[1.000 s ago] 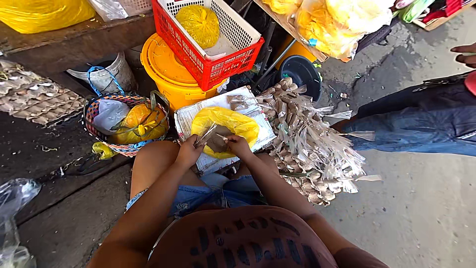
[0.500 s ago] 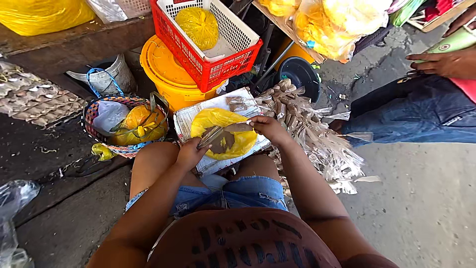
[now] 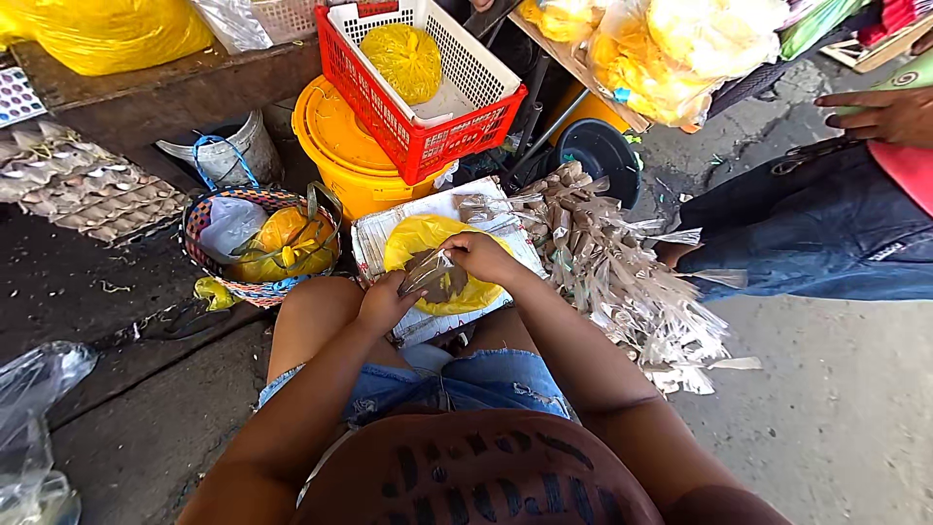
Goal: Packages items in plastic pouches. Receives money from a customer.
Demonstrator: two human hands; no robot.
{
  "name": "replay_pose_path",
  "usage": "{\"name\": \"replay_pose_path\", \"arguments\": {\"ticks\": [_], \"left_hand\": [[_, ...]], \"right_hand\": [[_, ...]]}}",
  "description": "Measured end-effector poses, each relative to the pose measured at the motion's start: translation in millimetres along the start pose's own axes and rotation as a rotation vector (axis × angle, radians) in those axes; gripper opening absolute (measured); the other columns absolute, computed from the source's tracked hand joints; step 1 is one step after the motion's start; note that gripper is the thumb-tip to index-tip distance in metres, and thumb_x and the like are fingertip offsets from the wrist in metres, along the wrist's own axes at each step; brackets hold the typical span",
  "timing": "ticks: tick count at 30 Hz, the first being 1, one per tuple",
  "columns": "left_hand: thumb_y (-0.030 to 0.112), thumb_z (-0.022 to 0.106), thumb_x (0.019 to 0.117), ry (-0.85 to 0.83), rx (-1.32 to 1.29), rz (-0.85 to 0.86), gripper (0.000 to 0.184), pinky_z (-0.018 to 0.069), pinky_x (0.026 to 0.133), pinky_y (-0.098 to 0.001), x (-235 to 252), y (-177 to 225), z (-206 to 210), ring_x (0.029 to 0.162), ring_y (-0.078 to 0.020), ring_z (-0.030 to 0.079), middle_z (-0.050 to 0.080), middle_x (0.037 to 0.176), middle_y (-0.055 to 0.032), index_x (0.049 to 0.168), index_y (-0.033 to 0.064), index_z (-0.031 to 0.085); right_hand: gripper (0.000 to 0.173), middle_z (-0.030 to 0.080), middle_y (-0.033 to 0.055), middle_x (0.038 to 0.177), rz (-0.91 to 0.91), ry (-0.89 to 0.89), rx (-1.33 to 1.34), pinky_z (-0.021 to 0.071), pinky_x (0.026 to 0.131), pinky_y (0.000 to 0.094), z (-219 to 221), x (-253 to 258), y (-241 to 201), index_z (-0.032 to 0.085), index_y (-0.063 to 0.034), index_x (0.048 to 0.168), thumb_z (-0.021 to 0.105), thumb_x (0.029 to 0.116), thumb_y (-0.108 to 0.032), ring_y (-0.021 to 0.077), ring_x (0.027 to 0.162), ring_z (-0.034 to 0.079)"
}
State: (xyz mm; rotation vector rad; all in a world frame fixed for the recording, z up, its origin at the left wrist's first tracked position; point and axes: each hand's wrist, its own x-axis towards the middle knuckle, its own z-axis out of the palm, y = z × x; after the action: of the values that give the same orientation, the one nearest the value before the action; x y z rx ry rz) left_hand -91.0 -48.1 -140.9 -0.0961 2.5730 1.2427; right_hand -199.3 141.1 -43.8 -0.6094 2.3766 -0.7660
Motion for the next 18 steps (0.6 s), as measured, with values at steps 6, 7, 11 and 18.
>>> {"name": "replay_pose_path", "arguments": {"ticks": [6,7,11,18], "left_hand": [[0.027,0.062,0.1026,-0.019,-0.041,-0.021,0.042,0.0466,0.108,-0.0455,1,0,1,0.119,-0.0324,0.064,0.066,0.124,-0.0245,0.129,-0.0055,0.061],[0.025,0.062,0.1031,-0.026,-0.055,-0.039,0.039,0.0473,0.106,-0.0464,1,2,1,0.117,-0.0327,0.065,0.066,0.122,-0.0245,0.128,-0.0048,0.061],[0.018,0.066,0.1005,0.015,-0.147,-0.037,0.029,0.0532,0.093,-0.0494,0,0,2,0.098,-0.0318,0.068,0.069,0.105,-0.0222,0.12,-0.0039,0.063],[0.005,0.074,0.0924,0.202,-0.522,0.174,0.02,0.0546,0.073,-0.0237,-7,-5,8,0.074,-0.0047,0.063,0.067,0.087,-0.0052,0.108,0.0001,0.063]], "right_hand": [[0.021,0.071,0.014,0.112,-0.254,0.269,-0.161,0.053,0.098,0.0499,-9,-24,-14,0.077,-0.0072,0.111,0.059,0.1002,-0.005,0.0297,0.109,0.067],[0.021,0.071,0.0149,0.113,-0.261,0.319,-0.156,0.0532,0.097,0.0512,-16,-30,-12,0.076,-0.0063,0.113,0.058,0.1006,-0.005,0.0306,0.109,0.067],[0.023,0.07,0.0147,0.116,-0.167,0.523,0.006,0.0567,0.089,0.0423,-35,-53,7,0.071,-0.0043,0.119,0.054,0.105,-0.011,0.0224,0.099,0.069],[0.023,0.07,0.0191,0.107,0.131,0.579,0.201,0.0552,0.085,0.0458,14,-52,57,0.067,0.0019,0.121,0.053,0.1044,-0.007,0.0261,0.09,0.068]]}}
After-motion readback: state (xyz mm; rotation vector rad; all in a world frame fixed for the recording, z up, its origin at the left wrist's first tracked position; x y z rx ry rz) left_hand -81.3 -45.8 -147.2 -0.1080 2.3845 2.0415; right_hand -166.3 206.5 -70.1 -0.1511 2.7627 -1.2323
